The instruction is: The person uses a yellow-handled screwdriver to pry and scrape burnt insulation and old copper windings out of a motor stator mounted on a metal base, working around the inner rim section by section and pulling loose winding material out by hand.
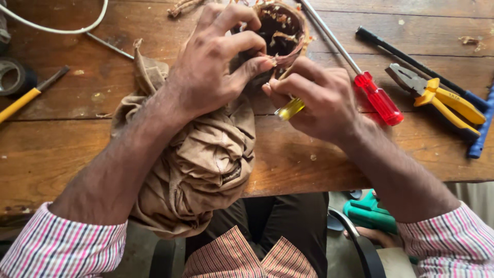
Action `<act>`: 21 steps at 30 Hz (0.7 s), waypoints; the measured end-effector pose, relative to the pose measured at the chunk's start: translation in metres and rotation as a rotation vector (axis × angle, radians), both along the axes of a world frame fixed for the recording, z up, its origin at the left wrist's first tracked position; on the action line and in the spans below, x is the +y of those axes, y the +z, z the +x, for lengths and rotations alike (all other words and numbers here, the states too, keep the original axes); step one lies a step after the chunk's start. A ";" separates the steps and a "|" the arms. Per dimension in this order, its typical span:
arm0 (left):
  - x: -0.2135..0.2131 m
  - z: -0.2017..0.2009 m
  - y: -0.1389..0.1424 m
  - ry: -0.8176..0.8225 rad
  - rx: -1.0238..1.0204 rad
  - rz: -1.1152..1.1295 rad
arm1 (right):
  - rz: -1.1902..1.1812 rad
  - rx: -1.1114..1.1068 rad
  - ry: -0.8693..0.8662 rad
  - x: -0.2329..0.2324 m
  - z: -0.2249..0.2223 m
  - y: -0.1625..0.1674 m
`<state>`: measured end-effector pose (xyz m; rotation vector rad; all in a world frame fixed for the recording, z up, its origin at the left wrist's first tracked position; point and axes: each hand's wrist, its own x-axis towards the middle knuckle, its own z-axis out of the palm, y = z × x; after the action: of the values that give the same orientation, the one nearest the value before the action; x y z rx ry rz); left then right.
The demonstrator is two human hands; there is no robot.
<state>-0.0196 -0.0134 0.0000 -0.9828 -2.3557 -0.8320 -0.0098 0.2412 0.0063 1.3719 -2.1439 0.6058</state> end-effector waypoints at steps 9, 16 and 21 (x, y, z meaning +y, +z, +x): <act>0.003 0.003 -0.002 0.009 -0.029 0.031 | 0.020 -0.013 0.047 -0.001 -0.002 0.015; 0.007 -0.002 -0.004 0.028 0.006 0.039 | 0.047 0.068 0.046 -0.002 -0.002 0.019; 0.007 -0.001 -0.004 0.029 0.004 0.059 | -0.039 -0.062 -0.148 0.003 -0.006 0.019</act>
<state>-0.0202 -0.0067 -0.0040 -0.9229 -2.3227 -0.8828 -0.0153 0.2438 0.0255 1.1764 -2.2472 0.6358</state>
